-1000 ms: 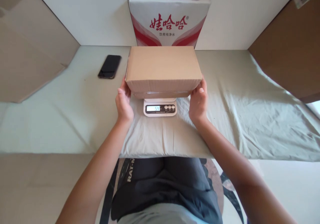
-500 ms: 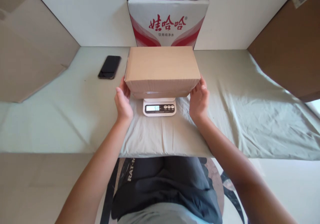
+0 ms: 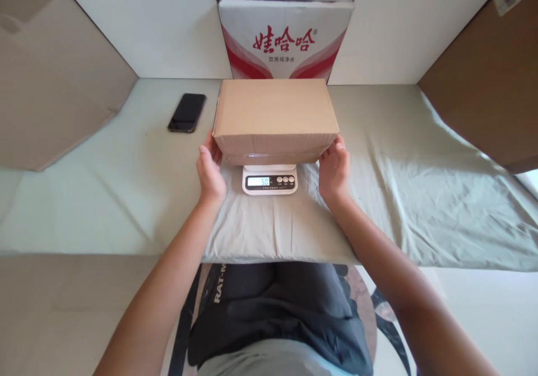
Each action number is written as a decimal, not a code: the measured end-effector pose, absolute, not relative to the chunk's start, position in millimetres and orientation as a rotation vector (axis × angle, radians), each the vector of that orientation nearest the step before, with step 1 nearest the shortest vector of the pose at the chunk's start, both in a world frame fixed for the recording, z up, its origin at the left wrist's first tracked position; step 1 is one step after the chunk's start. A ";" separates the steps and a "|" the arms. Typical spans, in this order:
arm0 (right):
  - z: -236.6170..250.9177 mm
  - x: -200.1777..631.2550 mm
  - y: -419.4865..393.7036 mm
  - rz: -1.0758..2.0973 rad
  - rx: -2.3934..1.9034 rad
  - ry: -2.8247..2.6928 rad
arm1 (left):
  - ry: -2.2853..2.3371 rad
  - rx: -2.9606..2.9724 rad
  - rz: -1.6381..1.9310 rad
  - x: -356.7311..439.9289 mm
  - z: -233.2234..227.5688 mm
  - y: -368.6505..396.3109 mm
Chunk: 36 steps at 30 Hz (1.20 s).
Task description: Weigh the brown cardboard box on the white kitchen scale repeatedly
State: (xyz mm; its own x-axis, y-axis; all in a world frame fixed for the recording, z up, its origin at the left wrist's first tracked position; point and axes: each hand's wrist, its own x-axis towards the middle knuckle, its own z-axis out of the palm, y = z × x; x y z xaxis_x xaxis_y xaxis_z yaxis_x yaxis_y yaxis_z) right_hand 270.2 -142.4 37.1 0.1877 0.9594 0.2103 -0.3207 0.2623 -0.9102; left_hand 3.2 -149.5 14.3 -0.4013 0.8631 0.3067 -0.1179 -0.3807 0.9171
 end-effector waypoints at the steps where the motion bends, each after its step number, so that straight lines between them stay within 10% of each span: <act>1: 37.5 270.2 -142.2 1.077 -0.846 -0.949 | 1.141 1.106 1.849 2.5 13.0 -148.9; 36: 42.8 271.1 -139.4 1.074 -0.890 -1.031 | 1.161 1.083 1.815 2.9 2.8 -141.6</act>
State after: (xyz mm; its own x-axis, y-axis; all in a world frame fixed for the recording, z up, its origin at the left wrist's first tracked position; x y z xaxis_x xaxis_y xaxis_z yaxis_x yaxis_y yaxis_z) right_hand 271.1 -139.4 42.8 0.1432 0.9656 0.2171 -0.2562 0.2481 -0.9343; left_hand 2.9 -141.6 2.8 -0.3931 0.8794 0.2685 -0.1252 -0.3405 0.9319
